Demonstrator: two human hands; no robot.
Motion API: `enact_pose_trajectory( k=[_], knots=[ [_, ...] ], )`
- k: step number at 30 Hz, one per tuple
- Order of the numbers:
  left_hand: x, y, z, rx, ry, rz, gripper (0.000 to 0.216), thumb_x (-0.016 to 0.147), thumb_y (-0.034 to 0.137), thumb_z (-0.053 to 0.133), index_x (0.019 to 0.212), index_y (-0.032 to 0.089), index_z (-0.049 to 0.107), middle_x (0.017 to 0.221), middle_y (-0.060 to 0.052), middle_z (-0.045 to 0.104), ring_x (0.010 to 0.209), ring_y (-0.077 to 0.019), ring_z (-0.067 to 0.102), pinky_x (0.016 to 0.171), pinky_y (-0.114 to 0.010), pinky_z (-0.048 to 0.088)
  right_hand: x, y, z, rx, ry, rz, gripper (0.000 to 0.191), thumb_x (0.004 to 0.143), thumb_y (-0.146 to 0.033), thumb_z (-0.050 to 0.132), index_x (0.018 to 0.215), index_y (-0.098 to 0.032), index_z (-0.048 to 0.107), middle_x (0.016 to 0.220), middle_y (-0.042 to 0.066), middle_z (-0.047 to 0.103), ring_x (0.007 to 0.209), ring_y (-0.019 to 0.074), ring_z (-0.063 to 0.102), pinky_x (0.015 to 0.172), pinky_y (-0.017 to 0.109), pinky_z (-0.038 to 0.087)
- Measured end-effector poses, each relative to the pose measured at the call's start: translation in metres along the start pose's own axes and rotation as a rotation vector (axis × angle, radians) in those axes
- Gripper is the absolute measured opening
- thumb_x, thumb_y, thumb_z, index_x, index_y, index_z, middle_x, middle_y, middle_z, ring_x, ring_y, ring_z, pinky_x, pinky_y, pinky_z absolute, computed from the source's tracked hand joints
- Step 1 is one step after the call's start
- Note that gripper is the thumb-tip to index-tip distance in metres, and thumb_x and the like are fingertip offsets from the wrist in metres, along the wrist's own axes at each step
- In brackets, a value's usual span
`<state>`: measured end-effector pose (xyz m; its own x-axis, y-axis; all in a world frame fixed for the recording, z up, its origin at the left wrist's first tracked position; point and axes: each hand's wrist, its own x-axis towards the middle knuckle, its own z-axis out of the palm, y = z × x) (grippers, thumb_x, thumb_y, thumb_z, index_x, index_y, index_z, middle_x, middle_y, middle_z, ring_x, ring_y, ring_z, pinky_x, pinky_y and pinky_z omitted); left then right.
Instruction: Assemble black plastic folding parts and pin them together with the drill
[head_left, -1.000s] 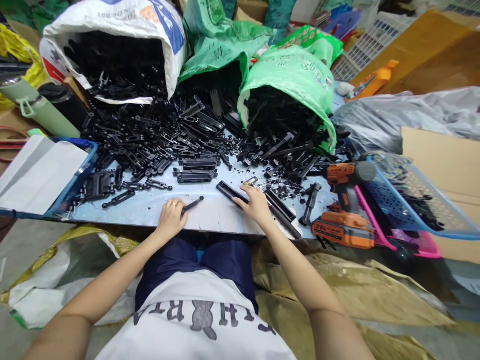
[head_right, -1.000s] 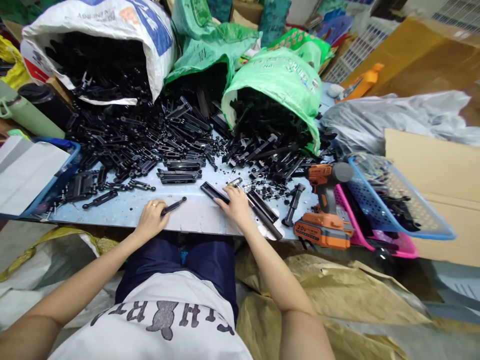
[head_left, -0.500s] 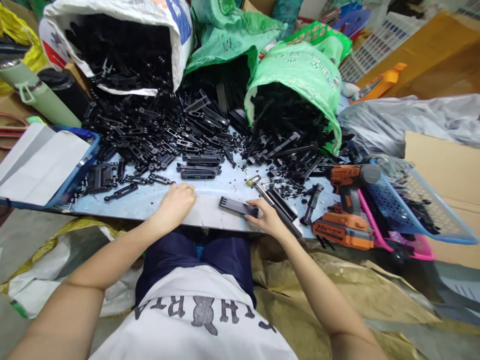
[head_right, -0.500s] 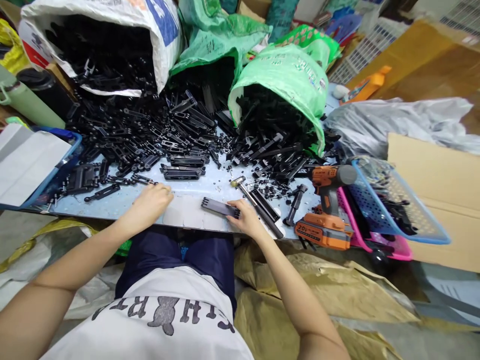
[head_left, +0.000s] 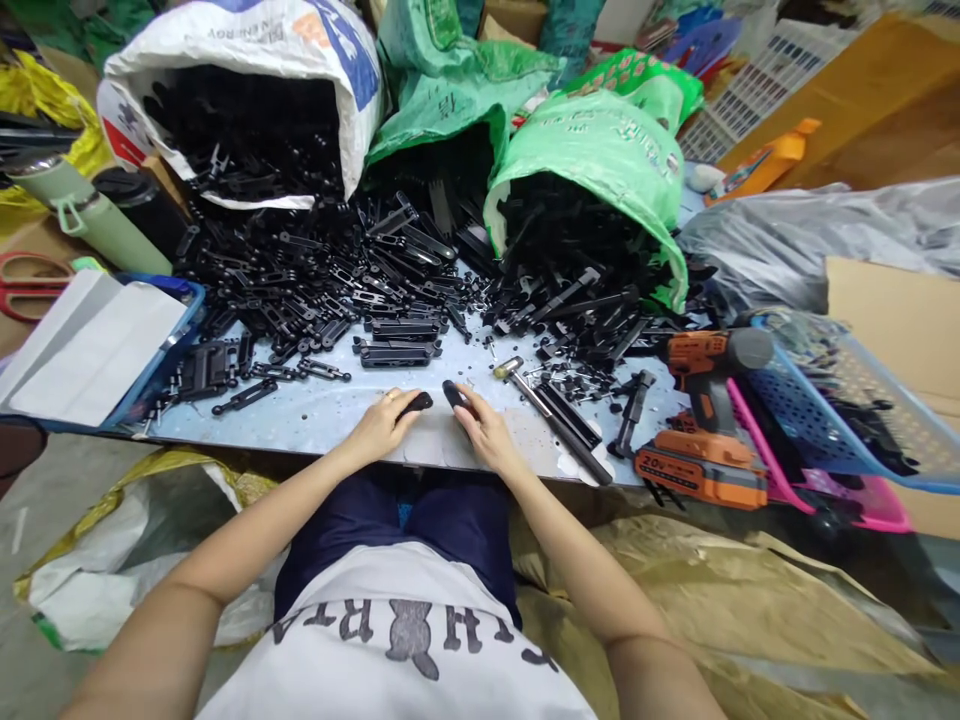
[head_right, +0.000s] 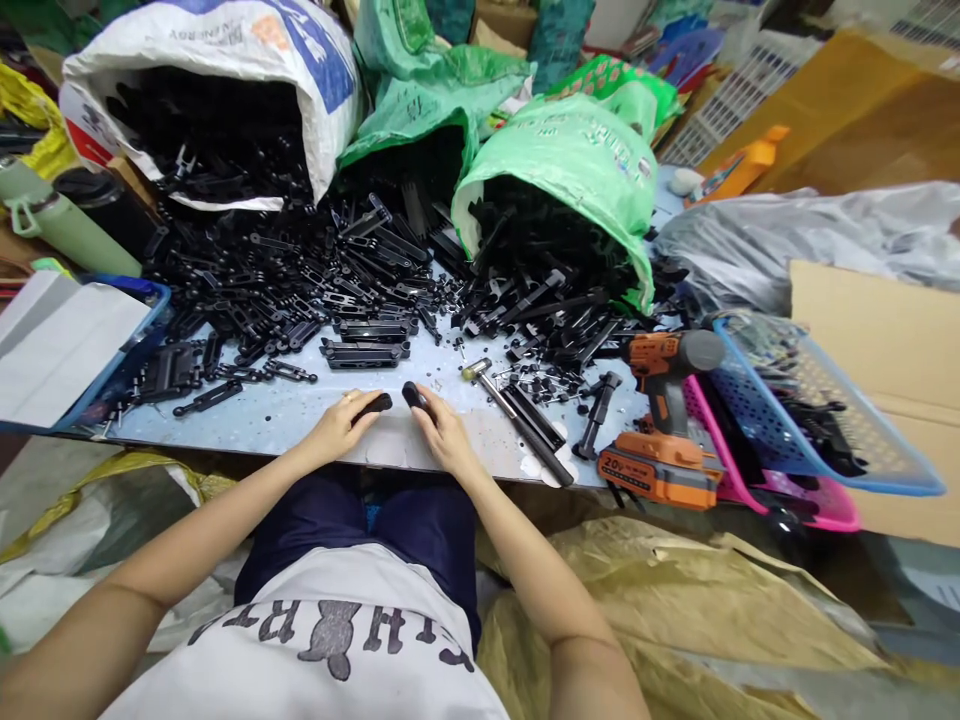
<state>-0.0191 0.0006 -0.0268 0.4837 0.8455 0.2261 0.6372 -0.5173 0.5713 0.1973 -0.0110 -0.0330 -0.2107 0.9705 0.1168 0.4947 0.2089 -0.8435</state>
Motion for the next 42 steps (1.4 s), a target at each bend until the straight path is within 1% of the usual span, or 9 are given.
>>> enact_pose_trajectory(
  k=[5, 13, 17, 21, 27, 31, 36, 38, 42],
  knots=[
    [0.004, 0.026, 0.001, -0.304, 0.178, -0.080, 0.039, 0.091, 0.030, 0.044, 0.128, 0.019, 0.048, 0.103, -0.008, 0.060, 0.095, -0.0170, 0.057, 0.083, -0.031, 0.048, 0.005, -0.016, 0.014, 0.498, -0.076, 0.206, 0.058, 0.088, -0.053, 0.040, 0.138, -0.023, 0.036, 0.064, -0.001, 0.058, 0.049, 0.0142, 0.055, 0.048, 0.029, 0.051],
    [0.002, 0.051, -0.001, -0.261, 0.326, -0.113, 0.037, 0.092, 0.029, 0.042, 0.127, 0.021, 0.051, 0.083, -0.003, 0.051, 0.078, -0.0127, 0.053, 0.076, -0.026, 0.047, -0.001, -0.029, -0.001, 0.214, 0.000, -0.085, 0.046, 0.091, -0.041, 0.044, 0.135, -0.027, 0.042, 0.084, 0.001, 0.052, 0.055, 0.0086, 0.053, 0.061, 0.028, 0.050],
    [0.004, 0.058, 0.007, -0.256, 0.476, -0.093, 0.037, 0.093, 0.026, 0.039, 0.129, 0.020, 0.049, 0.086, -0.004, 0.050, 0.080, -0.0122, 0.054, 0.076, -0.026, 0.047, -0.007, -0.033, 0.000, 0.176, 0.086, -0.131, 0.046, 0.092, -0.038, 0.040, 0.137, -0.027, 0.039, 0.092, 0.004, 0.054, 0.058, 0.0096, 0.054, 0.063, 0.029, 0.051],
    [0.010, 0.060, 0.007, -0.255, 0.462, 0.024, 0.035, 0.092, 0.025, 0.042, 0.126, 0.021, 0.051, 0.083, -0.003, 0.051, 0.078, -0.0115, 0.054, 0.072, -0.025, 0.048, -0.010, -0.035, 0.003, 0.080, 0.078, -0.215, 0.048, 0.092, -0.039, 0.042, 0.138, -0.025, 0.038, 0.087, 0.003, 0.055, 0.063, 0.0118, 0.055, 0.066, 0.029, 0.051],
    [0.016, 0.069, 0.005, -0.297, 0.707, -0.002, 0.034, 0.093, 0.020, 0.040, 0.125, 0.017, 0.052, 0.092, -0.007, 0.056, 0.083, -0.0125, 0.055, 0.074, -0.026, 0.049, -0.012, -0.048, 0.022, 0.091, 0.265, -0.232, 0.050, 0.093, -0.041, 0.038, 0.139, -0.024, 0.035, 0.093, 0.007, 0.057, 0.065, 0.0140, 0.056, 0.066, 0.030, 0.052],
    [0.017, 0.060, 0.003, -0.296, 0.573, 0.038, 0.032, 0.093, 0.024, 0.041, 0.120, 0.018, 0.055, 0.093, -0.007, 0.058, 0.084, -0.0136, 0.056, 0.075, -0.028, 0.049, -0.012, -0.045, 0.030, 0.074, 0.235, -0.255, 0.052, 0.093, -0.041, 0.037, 0.142, -0.024, 0.029, 0.090, 0.005, 0.057, 0.063, 0.0138, 0.056, 0.067, 0.032, 0.051],
    [0.003, 0.043, 0.010, -0.149, 0.535, -0.235, 0.040, 0.092, 0.022, 0.036, 0.131, 0.018, 0.043, 0.112, -0.012, 0.055, 0.105, -0.0205, 0.053, 0.087, -0.037, 0.047, 0.020, -0.024, 0.016, -0.239, -0.011, -0.198, 0.046, 0.095, -0.041, 0.031, 0.137, -0.024, 0.038, 0.102, 0.007, 0.059, 0.074, 0.0146, 0.058, 0.068, 0.028, 0.049],
    [-0.001, 0.037, 0.011, 0.009, 0.385, -0.264, 0.049, 0.088, 0.018, 0.041, 0.136, 0.020, 0.036, 0.125, -0.014, 0.047, 0.116, -0.0252, 0.046, 0.094, -0.044, 0.042, 0.051, -0.014, -0.007, -0.480, 0.025, -0.135, 0.043, 0.095, -0.042, 0.029, 0.127, -0.022, 0.050, 0.103, 0.008, 0.060, 0.087, 0.0181, 0.057, 0.070, 0.028, 0.047],
    [0.007, 0.027, 0.007, 0.275, -0.120, 0.087, 0.046, 0.082, 0.009, 0.045, 0.124, 0.027, 0.050, 0.122, -0.009, 0.052, 0.121, -0.0280, 0.041, 0.104, -0.058, 0.021, 0.133, -0.001, -0.061, -0.857, 0.354, 0.126, 0.042, 0.095, -0.040, 0.027, 0.113, -0.014, 0.054, 0.108, 0.015, 0.058, 0.105, 0.0258, 0.050, 0.081, 0.034, 0.042]
  ],
)
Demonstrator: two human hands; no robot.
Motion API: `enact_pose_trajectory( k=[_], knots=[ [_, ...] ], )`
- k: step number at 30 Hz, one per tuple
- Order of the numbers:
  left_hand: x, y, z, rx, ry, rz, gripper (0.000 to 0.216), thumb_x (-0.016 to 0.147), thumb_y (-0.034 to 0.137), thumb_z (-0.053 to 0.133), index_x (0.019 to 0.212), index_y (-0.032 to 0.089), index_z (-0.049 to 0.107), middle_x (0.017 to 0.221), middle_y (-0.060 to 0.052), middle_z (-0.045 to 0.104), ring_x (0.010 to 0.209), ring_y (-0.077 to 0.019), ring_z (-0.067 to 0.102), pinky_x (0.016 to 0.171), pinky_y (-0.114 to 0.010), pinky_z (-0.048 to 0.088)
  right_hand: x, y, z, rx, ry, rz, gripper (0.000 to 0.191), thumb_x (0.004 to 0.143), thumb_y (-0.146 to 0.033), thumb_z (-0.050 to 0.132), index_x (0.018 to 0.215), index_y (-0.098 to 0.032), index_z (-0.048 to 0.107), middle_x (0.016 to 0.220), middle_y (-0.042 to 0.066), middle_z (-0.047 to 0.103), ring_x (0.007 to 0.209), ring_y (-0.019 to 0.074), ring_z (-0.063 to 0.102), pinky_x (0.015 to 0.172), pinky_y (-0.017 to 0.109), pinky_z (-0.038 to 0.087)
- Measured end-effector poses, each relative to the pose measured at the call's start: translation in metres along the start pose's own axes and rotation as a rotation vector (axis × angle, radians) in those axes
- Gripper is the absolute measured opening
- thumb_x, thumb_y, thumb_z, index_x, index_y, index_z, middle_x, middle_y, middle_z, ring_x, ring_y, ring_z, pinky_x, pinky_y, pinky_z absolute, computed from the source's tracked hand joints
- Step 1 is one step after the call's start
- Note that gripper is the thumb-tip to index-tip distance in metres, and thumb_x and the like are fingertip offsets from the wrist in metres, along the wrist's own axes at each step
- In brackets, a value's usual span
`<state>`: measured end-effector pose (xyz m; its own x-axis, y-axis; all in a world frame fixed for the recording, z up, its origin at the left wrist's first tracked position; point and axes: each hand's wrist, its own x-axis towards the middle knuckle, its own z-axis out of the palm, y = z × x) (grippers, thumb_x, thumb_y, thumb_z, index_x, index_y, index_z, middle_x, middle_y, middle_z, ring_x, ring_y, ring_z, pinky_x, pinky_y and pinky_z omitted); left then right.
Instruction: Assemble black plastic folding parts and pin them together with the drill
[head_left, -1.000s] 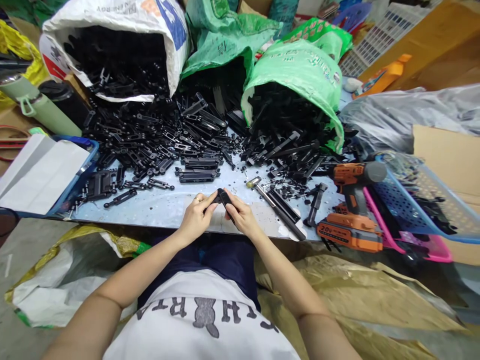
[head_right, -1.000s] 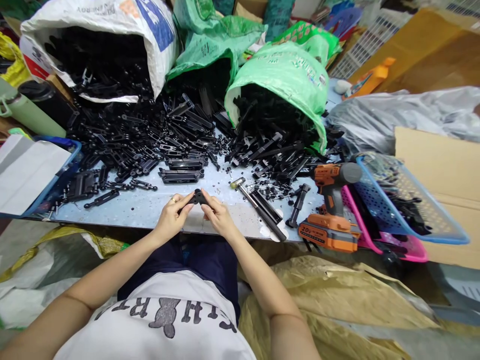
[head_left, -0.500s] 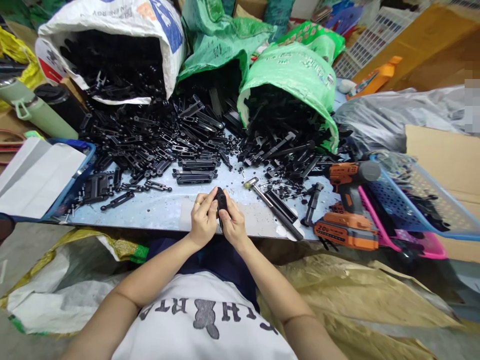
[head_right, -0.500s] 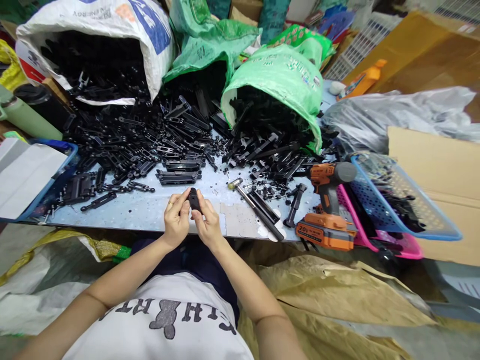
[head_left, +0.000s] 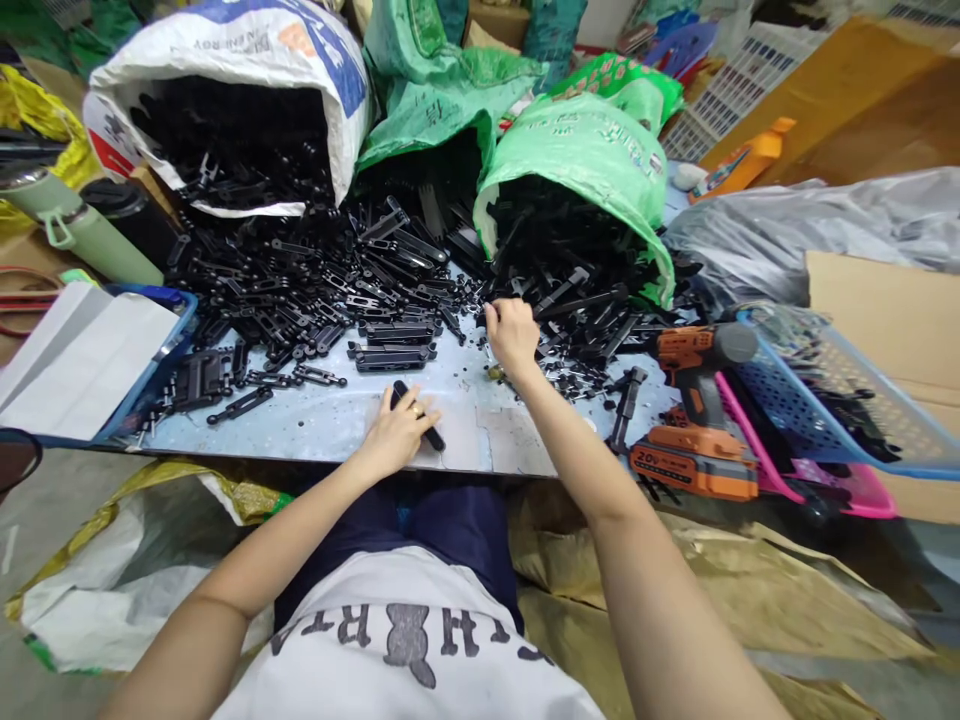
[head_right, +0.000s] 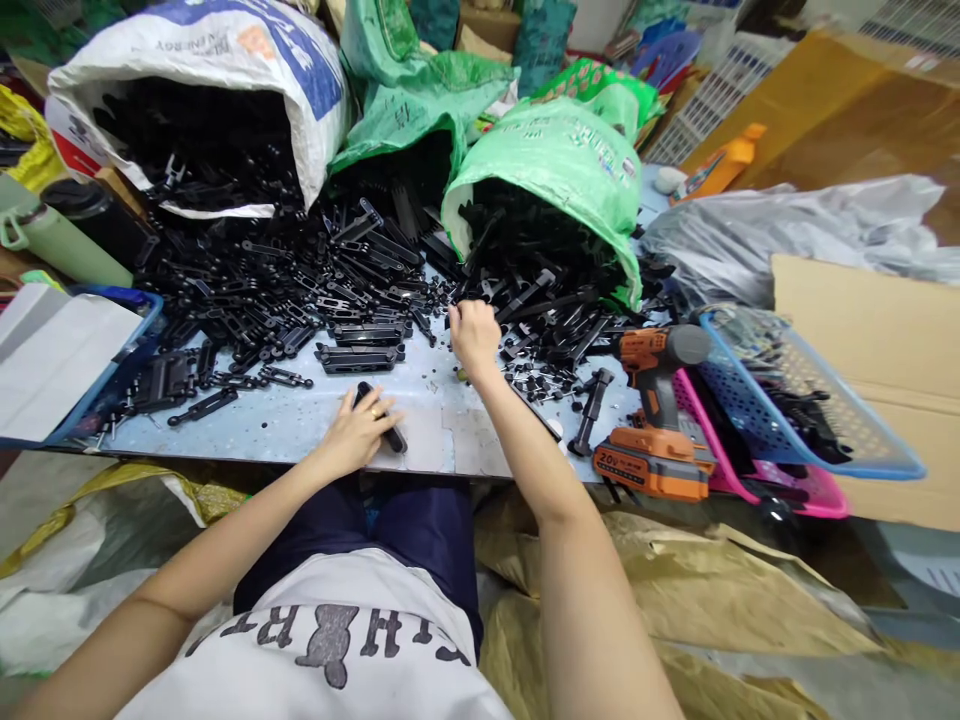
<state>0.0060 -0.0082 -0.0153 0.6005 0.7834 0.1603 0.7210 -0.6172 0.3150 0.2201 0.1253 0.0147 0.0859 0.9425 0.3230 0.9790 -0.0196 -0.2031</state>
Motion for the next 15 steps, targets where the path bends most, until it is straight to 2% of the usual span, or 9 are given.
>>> enact_pose_trajectory(
  k=[2, 5, 7, 10, 15],
  knots=[
    [0.008, -0.002, -0.004, 0.097, -0.133, 0.103, 0.041, 0.084, 0.007, 0.041, 0.119, 0.024, 0.054, 0.106, -0.008, 0.059, 0.109, -0.0243, 0.049, 0.103, -0.057, 0.020, 0.040, 0.005, 0.000, -0.130, -0.087, 0.125, 0.040, 0.091, -0.041, 0.040, 0.115, -0.010, 0.050, 0.102, 0.017, 0.060, 0.102, 0.0284, 0.052, 0.082, 0.038, 0.042],
    [0.014, 0.001, -0.011, 0.216, -0.180, 0.040, 0.043, 0.084, 0.004, 0.038, 0.123, 0.018, 0.050, 0.093, -0.009, 0.061, 0.094, -0.0219, 0.053, 0.093, -0.046, 0.033, 0.072, 0.008, 0.003, -0.199, -0.298, 0.251, 0.047, 0.079, -0.033, 0.060, 0.117, -0.009, 0.045, 0.103, 0.018, 0.061, 0.097, 0.0280, 0.057, 0.080, 0.036, 0.044],
    [0.012, 0.005, -0.016, 0.254, -0.185, -0.024, 0.044, 0.083, 0.004, 0.040, 0.125, 0.014, 0.047, 0.093, -0.011, 0.061, 0.093, -0.0230, 0.053, 0.083, -0.040, 0.036, 0.077, 0.010, 0.006, -0.211, -0.351, 0.302, 0.051, 0.074, -0.028, 0.065, 0.117, -0.010, 0.045, 0.107, 0.018, 0.060, 0.098, 0.0279, 0.058, 0.079, 0.035, 0.045],
    [0.008, 0.011, -0.018, 0.282, -0.216, -0.076, 0.041, 0.084, 0.005, 0.039, 0.124, 0.011, 0.048, 0.097, -0.014, 0.061, 0.094, -0.0247, 0.052, 0.077, -0.038, 0.036, 0.073, 0.011, 0.009, -0.244, -0.361, 0.316, 0.060, 0.070, -0.030, 0.069, 0.120, -0.011, 0.041, 0.109, 0.019, 0.059, 0.099, 0.0282, 0.058, 0.079, 0.036, 0.046],
    [0.006, 0.016, -0.014, 0.288, -0.235, -0.089, 0.039, 0.086, 0.005, 0.035, 0.123, 0.010, 0.049, 0.101, -0.015, 0.060, 0.095, -0.0256, 0.052, 0.075, -0.038, 0.037, 0.063, 0.005, 0.006, -0.278, -0.396, 0.299, 0.046, 0.077, -0.016, 0.058, 0.119, -0.007, 0.041, 0.103, 0.020, 0.060, 0.099, 0.0264, 0.058, 0.079, 0.035, 0.044]
  ],
)
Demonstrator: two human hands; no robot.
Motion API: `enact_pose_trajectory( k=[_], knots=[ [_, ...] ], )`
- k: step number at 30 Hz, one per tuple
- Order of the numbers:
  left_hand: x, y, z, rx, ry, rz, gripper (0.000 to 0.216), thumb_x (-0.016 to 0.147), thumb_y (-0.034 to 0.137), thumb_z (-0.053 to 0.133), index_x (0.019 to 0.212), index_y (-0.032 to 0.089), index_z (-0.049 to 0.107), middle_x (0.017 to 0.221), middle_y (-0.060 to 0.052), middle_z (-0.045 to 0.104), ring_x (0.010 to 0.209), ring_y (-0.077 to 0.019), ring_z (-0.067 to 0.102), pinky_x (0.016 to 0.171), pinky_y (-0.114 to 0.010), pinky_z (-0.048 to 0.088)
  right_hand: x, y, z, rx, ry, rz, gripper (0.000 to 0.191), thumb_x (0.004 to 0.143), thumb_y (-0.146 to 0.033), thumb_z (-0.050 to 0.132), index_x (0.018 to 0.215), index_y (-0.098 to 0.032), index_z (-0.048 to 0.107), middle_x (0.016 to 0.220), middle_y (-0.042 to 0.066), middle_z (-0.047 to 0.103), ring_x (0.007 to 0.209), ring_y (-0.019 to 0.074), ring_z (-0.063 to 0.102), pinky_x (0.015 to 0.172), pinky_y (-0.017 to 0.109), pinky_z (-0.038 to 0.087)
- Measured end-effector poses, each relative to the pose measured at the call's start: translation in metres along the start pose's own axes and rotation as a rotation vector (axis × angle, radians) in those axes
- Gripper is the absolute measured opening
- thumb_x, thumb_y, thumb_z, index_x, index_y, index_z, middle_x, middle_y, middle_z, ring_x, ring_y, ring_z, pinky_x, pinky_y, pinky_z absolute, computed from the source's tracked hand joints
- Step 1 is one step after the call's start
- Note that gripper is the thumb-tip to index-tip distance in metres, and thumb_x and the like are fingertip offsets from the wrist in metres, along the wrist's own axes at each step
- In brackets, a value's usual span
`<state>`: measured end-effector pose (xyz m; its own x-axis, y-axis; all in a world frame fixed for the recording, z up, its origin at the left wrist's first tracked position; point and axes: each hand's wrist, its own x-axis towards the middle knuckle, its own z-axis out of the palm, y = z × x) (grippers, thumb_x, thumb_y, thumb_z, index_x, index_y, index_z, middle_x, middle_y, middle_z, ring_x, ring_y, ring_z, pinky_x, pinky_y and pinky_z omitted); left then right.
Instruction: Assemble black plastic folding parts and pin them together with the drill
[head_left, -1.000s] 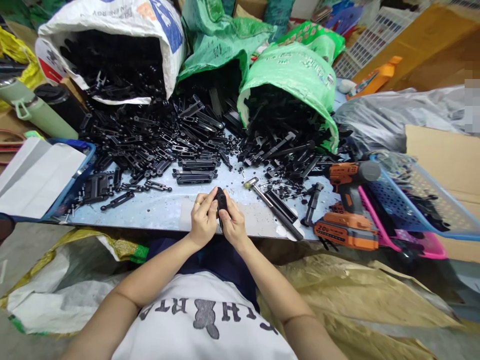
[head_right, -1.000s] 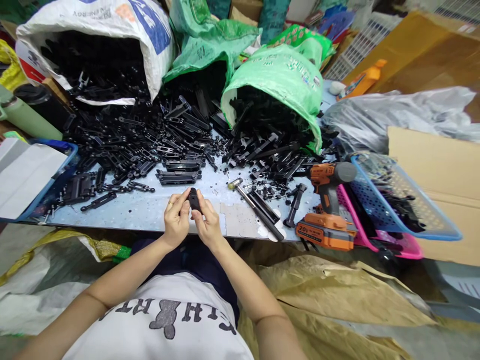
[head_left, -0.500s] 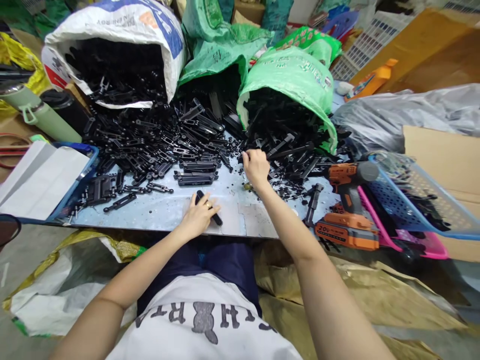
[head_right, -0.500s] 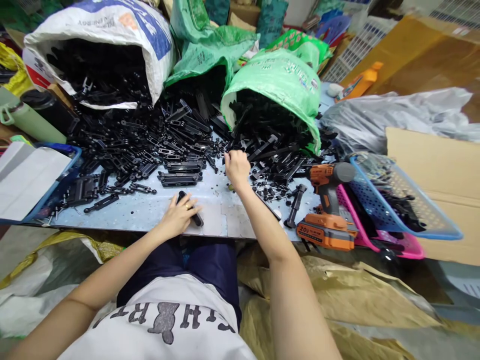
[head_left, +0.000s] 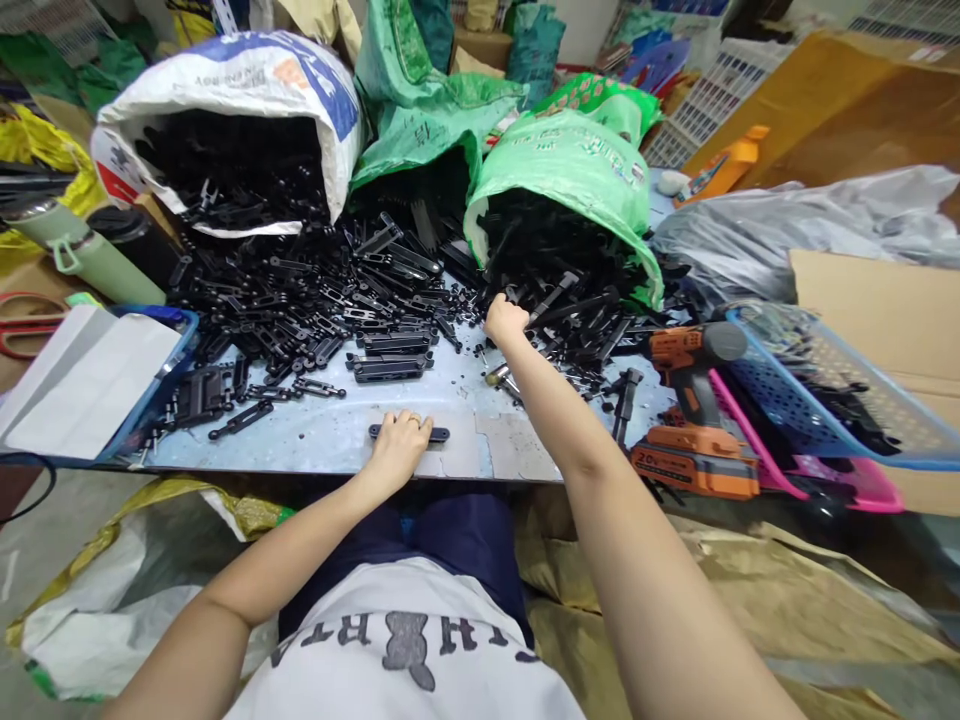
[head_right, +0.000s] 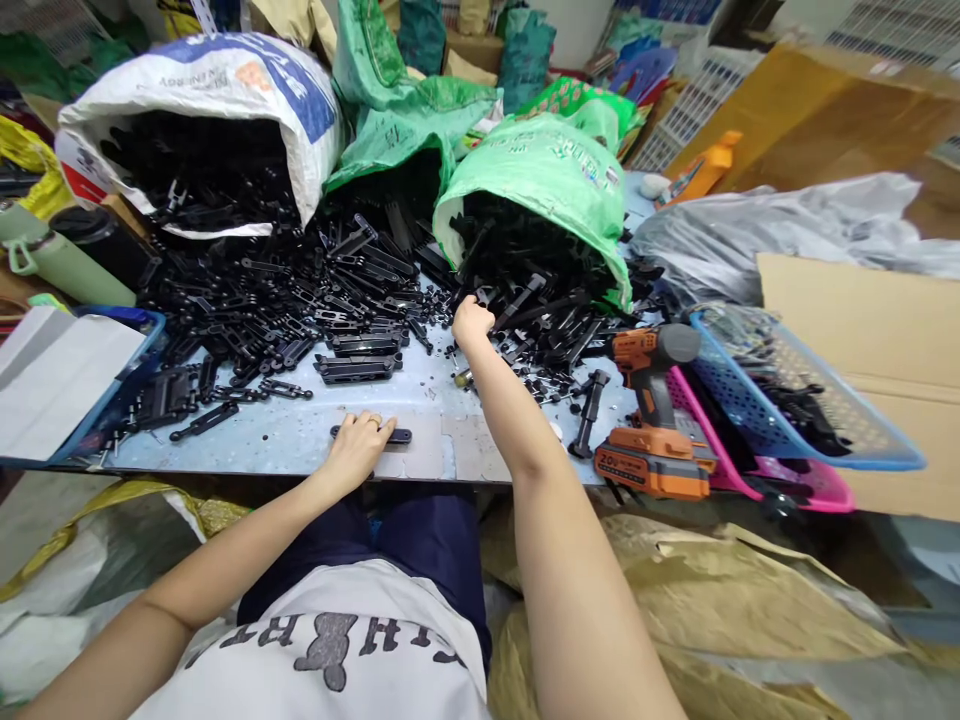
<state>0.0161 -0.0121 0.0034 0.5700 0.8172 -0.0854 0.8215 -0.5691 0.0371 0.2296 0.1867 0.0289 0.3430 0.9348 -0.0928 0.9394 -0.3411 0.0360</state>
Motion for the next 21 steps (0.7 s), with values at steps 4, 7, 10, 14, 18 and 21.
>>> enact_pose_trajectory(
  k=[4, 7, 10, 14, 18, 21],
  knots=[
    [-0.001, -0.009, 0.008, -0.026, 0.023, -0.033, 0.036, 0.087, 0.007, 0.039, 0.121, 0.011, 0.050, 0.101, -0.014, 0.060, 0.097, -0.0252, 0.051, 0.078, -0.039, 0.038, -0.029, 0.025, -0.006, -0.067, 0.189, -0.049, 0.033, 0.083, -0.007, 0.039, 0.115, -0.003, 0.044, 0.102, 0.021, 0.058, 0.103, 0.0290, 0.052, 0.080, 0.037, 0.040],
    [0.001, -0.015, 0.017, -0.124, 0.052, 0.010, 0.034, 0.090, 0.022, 0.045, 0.123, 0.014, 0.048, 0.101, -0.012, 0.058, 0.098, -0.0235, 0.051, 0.079, -0.036, 0.039, -0.072, 0.060, -0.004, -0.100, 0.320, -0.247, 0.027, 0.086, -0.008, 0.031, 0.107, -0.007, 0.048, 0.107, 0.021, 0.055, 0.102, 0.0278, 0.050, 0.077, 0.033, 0.038],
    [0.005, -0.018, 0.022, -0.225, 0.066, 0.088, 0.035, 0.091, 0.031, 0.045, 0.123, 0.016, 0.047, 0.101, -0.010, 0.057, 0.098, -0.0217, 0.051, 0.081, -0.034, 0.040, -0.126, 0.087, 0.006, -0.058, 0.093, -0.556, 0.023, 0.091, -0.024, 0.037, 0.108, -0.013, 0.047, 0.098, 0.014, 0.058, 0.082, 0.0216, 0.056, 0.066, 0.028, 0.037],
    [0.010, -0.020, 0.019, -0.298, 0.045, 0.153, 0.028, 0.092, 0.027, 0.041, 0.116, 0.016, 0.051, 0.101, -0.008, 0.057, 0.099, -0.0207, 0.051, 0.085, -0.034, 0.040, -0.184, 0.094, 0.030, -0.035, -0.170, -0.957, 0.037, 0.093, -0.049, 0.034, 0.106, -0.019, 0.049, 0.086, 0.007, 0.062, 0.071, 0.0184, 0.059, 0.060, 0.026, 0.035],
    [0.012, -0.019, 0.011, -0.305, 0.005, 0.163, 0.029, 0.092, 0.027, 0.036, 0.116, 0.017, 0.049, 0.104, -0.008, 0.056, 0.101, -0.0205, 0.051, 0.088, -0.035, 0.040, -0.204, 0.080, 0.049, -0.109, -0.135, -1.020, 0.039, 0.094, -0.049, 0.028, 0.099, -0.019, 0.052, 0.087, 0.007, 0.062, 0.075, 0.0180, 0.059, 0.062, 0.027, 0.033],
    [0.011, -0.016, 0.007, -0.312, 0.003, 0.150, 0.038, 0.087, 0.044, 0.045, 0.115, 0.018, 0.048, 0.105, -0.008, 0.056, 0.101, -0.0235, 0.052, 0.087, -0.038, 0.040, -0.206, 0.073, 0.052, -0.126, -0.123, -0.966, 0.040, 0.094, -0.050, 0.026, 0.101, -0.021, 0.053, 0.085, 0.006, 0.062, 0.073, 0.0181, 0.059, 0.060, 0.027, 0.031]
  ],
)
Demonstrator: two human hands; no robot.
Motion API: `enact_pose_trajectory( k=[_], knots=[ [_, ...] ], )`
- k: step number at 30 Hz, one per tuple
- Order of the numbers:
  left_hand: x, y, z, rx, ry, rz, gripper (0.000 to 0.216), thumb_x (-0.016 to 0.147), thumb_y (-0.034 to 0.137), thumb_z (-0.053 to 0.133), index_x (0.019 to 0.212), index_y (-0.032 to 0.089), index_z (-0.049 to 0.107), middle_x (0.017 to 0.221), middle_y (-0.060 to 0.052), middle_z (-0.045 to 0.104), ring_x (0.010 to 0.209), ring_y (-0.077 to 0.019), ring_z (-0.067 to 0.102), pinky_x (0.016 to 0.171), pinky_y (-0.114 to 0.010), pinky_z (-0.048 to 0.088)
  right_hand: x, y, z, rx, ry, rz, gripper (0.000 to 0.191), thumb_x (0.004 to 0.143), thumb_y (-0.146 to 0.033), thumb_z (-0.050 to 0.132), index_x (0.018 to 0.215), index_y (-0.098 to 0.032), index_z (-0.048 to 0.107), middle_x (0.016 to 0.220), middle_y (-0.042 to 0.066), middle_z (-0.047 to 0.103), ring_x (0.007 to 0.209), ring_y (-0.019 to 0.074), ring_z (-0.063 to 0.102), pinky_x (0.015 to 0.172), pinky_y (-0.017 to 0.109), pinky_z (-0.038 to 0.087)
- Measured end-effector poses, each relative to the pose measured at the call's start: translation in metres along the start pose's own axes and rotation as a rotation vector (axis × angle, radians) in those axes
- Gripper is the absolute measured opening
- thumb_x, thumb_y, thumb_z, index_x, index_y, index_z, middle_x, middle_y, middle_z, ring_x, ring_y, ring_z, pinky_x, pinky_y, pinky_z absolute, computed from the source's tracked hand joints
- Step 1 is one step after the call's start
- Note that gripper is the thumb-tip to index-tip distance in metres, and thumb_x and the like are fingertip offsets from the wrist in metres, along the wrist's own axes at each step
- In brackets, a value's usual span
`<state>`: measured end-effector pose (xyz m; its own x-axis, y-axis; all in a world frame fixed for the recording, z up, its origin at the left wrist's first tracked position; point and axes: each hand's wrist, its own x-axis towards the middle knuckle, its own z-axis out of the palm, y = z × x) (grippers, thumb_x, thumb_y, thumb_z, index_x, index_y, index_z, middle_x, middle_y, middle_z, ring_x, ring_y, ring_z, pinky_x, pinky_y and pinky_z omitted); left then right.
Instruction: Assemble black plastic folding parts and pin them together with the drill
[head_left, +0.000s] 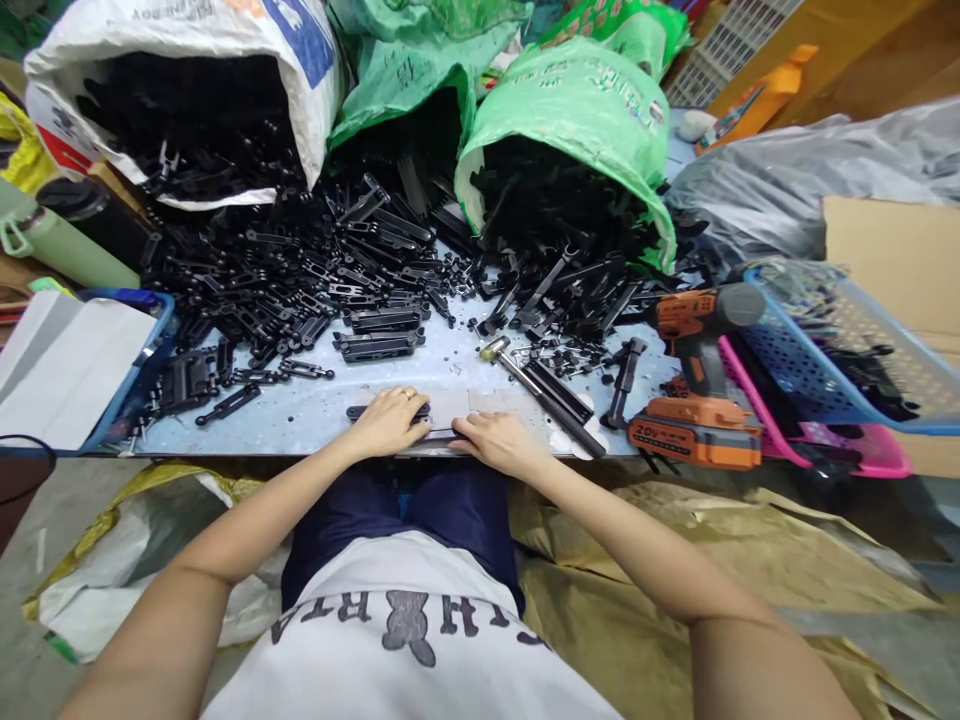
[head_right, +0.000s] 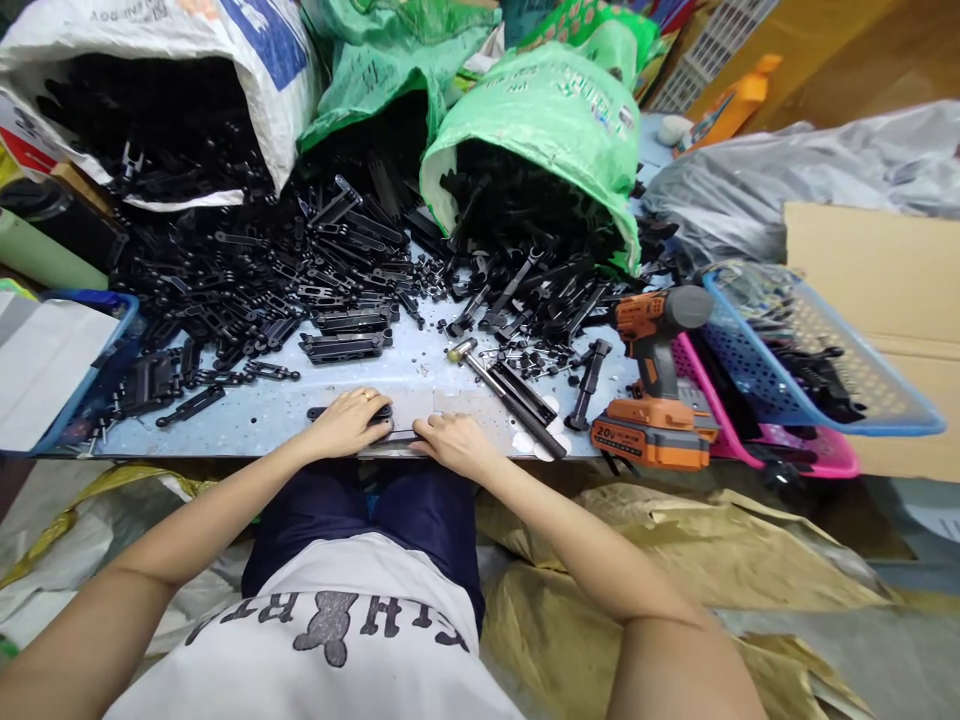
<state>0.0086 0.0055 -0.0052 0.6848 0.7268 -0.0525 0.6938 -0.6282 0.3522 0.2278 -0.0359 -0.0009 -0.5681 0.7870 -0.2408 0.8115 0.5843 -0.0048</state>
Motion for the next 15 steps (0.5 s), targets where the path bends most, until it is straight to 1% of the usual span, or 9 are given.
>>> enact_pose_trajectory(
  k=[2, 4, 7, 10, 12, 15],
  knots=[
    [-0.002, 0.001, 0.000, -0.005, 0.013, -0.003, 0.056, 0.075, 0.057, 0.057, 0.113, 0.017, 0.047, 0.103, -0.009, 0.056, 0.098, -0.0260, 0.053, 0.085, -0.039, 0.041, -0.001, -0.003, -0.004, -0.026, 0.042, 0.030, 0.041, 0.094, -0.050, 0.024, 0.103, -0.022, 0.053, 0.086, 0.006, 0.062, 0.074, 0.0189, 0.059, 0.061, 0.028, 0.030],
    [-0.005, 0.001, 0.000, -0.014, 0.036, -0.007, 0.065, 0.067, 0.059, 0.065, 0.112, 0.016, 0.046, 0.103, -0.009, 0.056, 0.095, -0.0265, 0.054, 0.083, -0.039, 0.042, -0.004, -0.007, -0.009, -0.064, 0.096, 0.042, 0.041, 0.095, -0.048, 0.023, 0.105, -0.023, 0.053, 0.086, 0.008, 0.061, 0.075, 0.0198, 0.058, 0.062, 0.029, 0.029],
    [-0.010, -0.002, 0.003, -0.044, 0.092, -0.004, 0.058, 0.070, 0.050, 0.065, 0.112, 0.016, 0.045, 0.106, -0.010, 0.056, 0.097, -0.0252, 0.055, 0.081, -0.036, 0.044, -0.008, -0.013, -0.018, -0.116, 0.148, 0.047, 0.037, 0.096, -0.043, 0.024, 0.107, -0.022, 0.053, 0.086, 0.009, 0.060, 0.077, 0.0212, 0.056, 0.063, 0.031, 0.027],
    [-0.013, -0.004, 0.008, -0.064, 0.124, 0.075, 0.043, 0.077, 0.042, 0.061, 0.110, 0.017, 0.047, 0.104, -0.009, 0.058, 0.098, -0.0233, 0.056, 0.083, -0.035, 0.044, -0.007, -0.014, -0.026, -0.136, 0.165, 0.000, 0.034, 0.096, -0.039, 0.026, 0.109, -0.021, 0.052, 0.086, 0.009, 0.059, 0.077, 0.0219, 0.054, 0.064, 0.032, 0.026],
    [-0.014, -0.004, 0.010, -0.073, 0.158, 0.092, 0.038, 0.079, 0.041, 0.059, 0.107, 0.017, 0.049, 0.102, -0.009, 0.059, 0.097, -0.0227, 0.057, 0.082, -0.034, 0.045, -0.005, -0.012, -0.032, -0.134, 0.163, -0.026, 0.033, 0.096, -0.038, 0.028, 0.111, -0.021, 0.051, 0.086, 0.010, 0.059, 0.078, 0.0217, 0.054, 0.064, 0.032, 0.026],
    [-0.013, -0.004, 0.013, -0.093, 0.240, 0.023, 0.039, 0.079, 0.046, 0.058, 0.105, 0.018, 0.050, 0.099, -0.008, 0.060, 0.096, -0.0226, 0.057, 0.079, -0.033, 0.046, -0.002, -0.008, -0.041, -0.163, 0.168, -0.021, 0.032, 0.096, -0.035, 0.027, 0.111, -0.020, 0.051, 0.087, 0.010, 0.059, 0.077, 0.0208, 0.053, 0.064, 0.032, 0.025]
  ],
)
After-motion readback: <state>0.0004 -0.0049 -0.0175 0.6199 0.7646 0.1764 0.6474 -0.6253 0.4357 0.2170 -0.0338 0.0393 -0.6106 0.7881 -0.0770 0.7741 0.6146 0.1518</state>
